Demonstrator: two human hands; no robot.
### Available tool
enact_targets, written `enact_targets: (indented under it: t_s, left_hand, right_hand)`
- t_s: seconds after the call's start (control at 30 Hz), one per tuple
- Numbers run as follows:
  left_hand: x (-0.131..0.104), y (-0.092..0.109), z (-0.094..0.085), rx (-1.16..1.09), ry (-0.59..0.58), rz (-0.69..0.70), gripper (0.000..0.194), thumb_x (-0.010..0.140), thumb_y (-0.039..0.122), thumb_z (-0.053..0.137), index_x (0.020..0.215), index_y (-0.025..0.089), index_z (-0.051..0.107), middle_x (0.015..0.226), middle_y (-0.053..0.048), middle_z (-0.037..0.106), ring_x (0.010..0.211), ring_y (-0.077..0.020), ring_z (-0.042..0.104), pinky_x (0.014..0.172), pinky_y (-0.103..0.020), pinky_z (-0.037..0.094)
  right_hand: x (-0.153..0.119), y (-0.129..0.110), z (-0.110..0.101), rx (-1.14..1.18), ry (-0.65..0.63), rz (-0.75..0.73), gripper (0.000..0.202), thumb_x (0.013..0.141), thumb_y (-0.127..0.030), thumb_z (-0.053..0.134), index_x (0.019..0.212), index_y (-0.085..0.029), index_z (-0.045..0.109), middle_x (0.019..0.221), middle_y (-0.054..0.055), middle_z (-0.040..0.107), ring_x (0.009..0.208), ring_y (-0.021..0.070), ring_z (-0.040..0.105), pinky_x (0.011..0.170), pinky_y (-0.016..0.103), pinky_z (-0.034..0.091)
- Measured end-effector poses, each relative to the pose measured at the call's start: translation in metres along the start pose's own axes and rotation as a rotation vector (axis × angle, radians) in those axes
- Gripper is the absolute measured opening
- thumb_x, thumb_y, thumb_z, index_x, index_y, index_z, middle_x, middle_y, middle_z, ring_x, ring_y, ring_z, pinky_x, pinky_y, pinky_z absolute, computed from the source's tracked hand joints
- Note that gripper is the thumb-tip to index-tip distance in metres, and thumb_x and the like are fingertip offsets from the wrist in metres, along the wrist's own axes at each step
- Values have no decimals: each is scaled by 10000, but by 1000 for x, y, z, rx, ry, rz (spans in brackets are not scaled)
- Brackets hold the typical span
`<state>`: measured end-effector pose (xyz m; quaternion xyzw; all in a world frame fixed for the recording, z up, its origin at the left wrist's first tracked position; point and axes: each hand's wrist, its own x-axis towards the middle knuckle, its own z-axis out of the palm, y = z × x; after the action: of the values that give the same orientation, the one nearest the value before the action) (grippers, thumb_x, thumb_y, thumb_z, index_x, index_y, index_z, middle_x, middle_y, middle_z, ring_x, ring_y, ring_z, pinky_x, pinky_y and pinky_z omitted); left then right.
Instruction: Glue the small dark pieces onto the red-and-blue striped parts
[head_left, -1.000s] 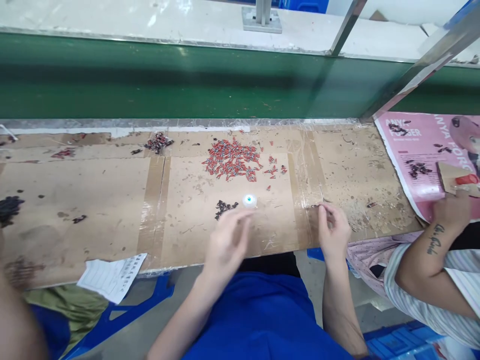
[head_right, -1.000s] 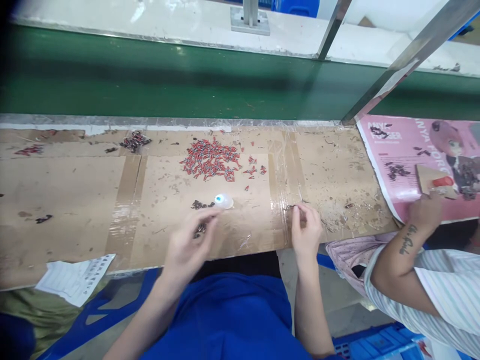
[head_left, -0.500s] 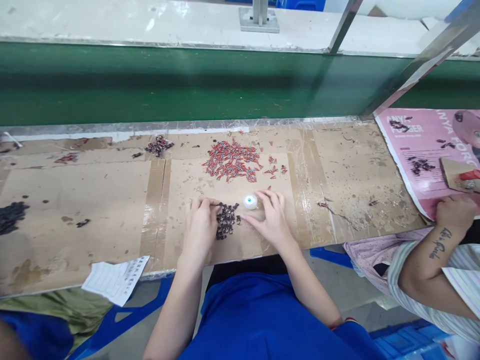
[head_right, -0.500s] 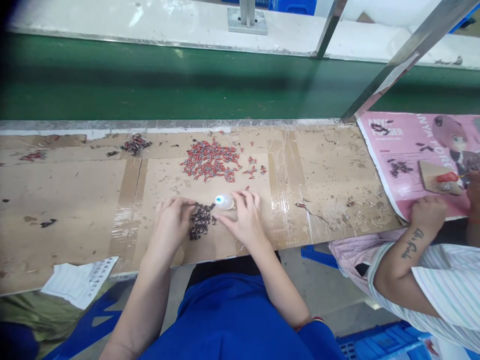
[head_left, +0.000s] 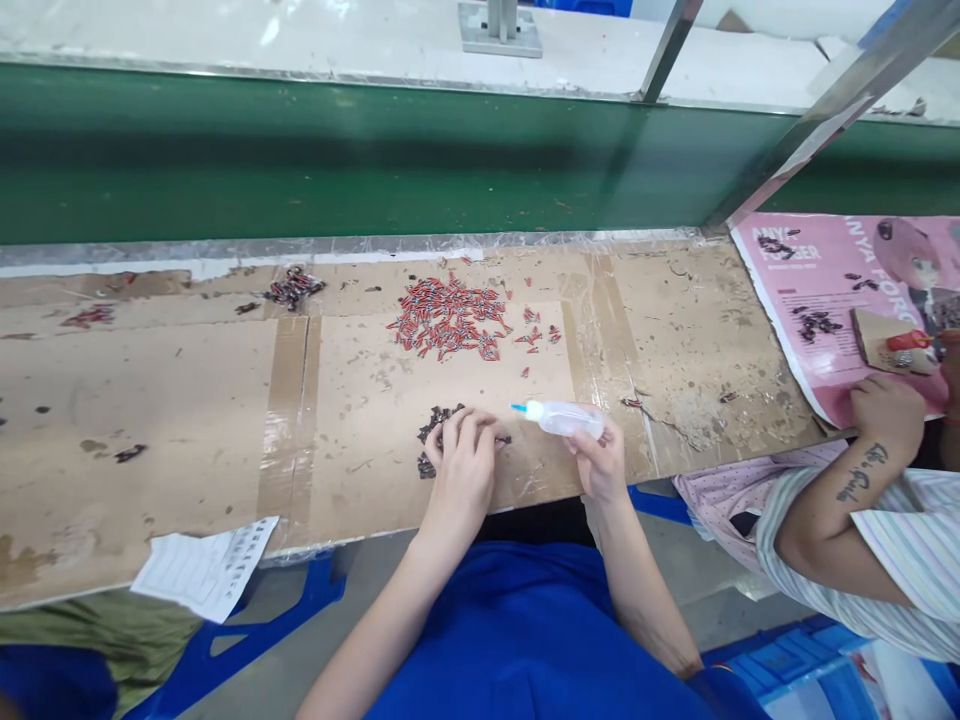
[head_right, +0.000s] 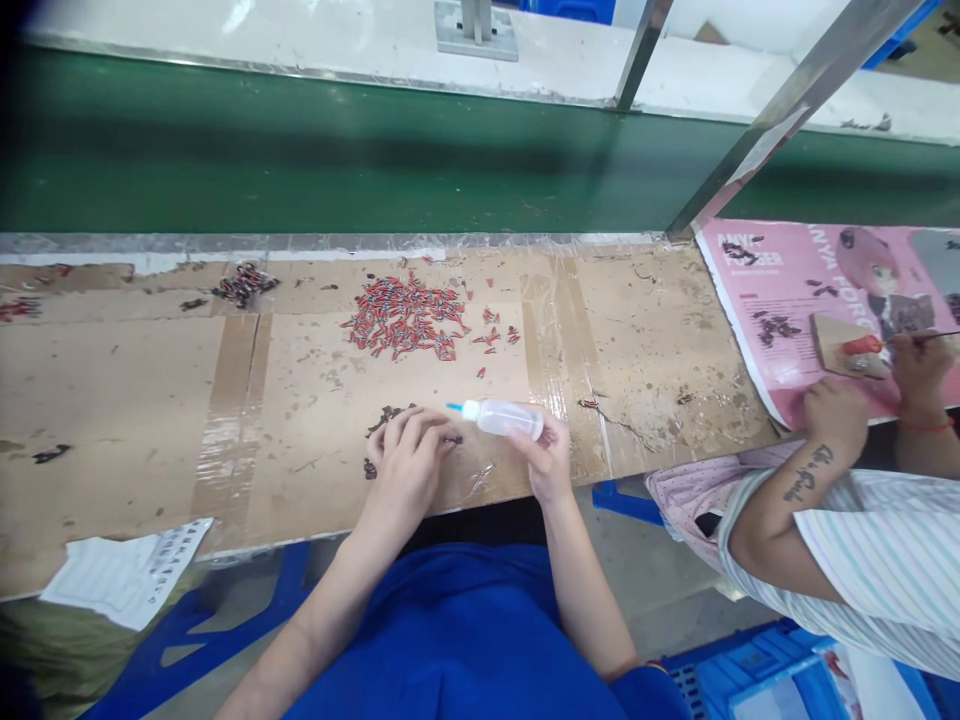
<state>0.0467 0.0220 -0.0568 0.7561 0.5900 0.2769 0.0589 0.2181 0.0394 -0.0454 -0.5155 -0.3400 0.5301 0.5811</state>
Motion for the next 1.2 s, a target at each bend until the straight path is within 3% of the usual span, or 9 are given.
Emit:
enact_targets:
  t_s: [0.07, 0.2, 0.27, 0.47, 0.57, 0.67, 1.2]
  left_hand:
    - [0, 0, 2, -4, 20, -1, 121, 943, 171, 545, 917, 217, 654, 1034, -92, 725, 1116, -283, 595, 961, -461, 324]
    - [0, -7, -1, -63, 45, 3, 83, 919, 197, 604, 972, 234, 656, 972, -58, 756, 1079, -280, 625, 955, -446, 321]
    - [-1, -10, -2, -97, 40, 2, 110, 918, 195, 606, 1009, 236, 652, 963, -50, 768, 1085, -273, 635, 961, -436, 324]
    - [0, -11, 0, -130, 51, -25, 95, 941, 209, 576, 970, 243, 660, 946, -25, 783, 1021, -226, 685, 980, -405, 318]
    - [2, -10, 0, -135, 86, -50, 87, 941, 230, 587, 920, 254, 667, 891, -3, 788, 975, -217, 702, 983, -401, 308]
    - [3, -10, -1, -137, 95, -60, 82, 939, 235, 596, 908, 250, 670, 852, 12, 791, 952, -214, 711, 986, -400, 298]
    - [4, -6, -4, -92, 94, -108, 122, 924, 240, 615, 854, 272, 709, 822, 13, 782, 960, -227, 708, 1050, -428, 241]
  right_hand:
    - [0, -1, -4, 127, 67, 41, 450, 538, -519, 851, 807, -204, 674, 656, -13, 648, 498, 104, 510, 410, 217, 354]
    - [0, 0, 1, 282, 75, 143, 496, 676, -690, 688, 814, -219, 616, 599, -24, 600, 466, 116, 518, 347, 204, 338]
    - [0, 1, 6, 273, 70, 179, 485, 705, -687, 659, 828, -224, 589, 583, -37, 584, 436, 111, 503, 333, 203, 343]
    - [0, -1, 13, 84, 186, 86, 312, 609, -415, 792, 761, -196, 630, 599, -32, 623, 462, 88, 503, 382, 187, 356]
    - [-2, -1, 13, -138, 192, 0, 245, 649, -406, 765, 648, -188, 654, 581, 11, 671, 502, 136, 583, 446, 235, 449]
    - [-6, -1, 12, -287, 180, -60, 203, 668, -386, 759, 655, -192, 701, 608, 37, 722, 561, 186, 658, 522, 284, 525]
    - [-8, 3, 9, -466, 121, -44, 200, 744, -393, 748, 716, -195, 756, 621, 28, 738, 537, 179, 644, 514, 279, 499]
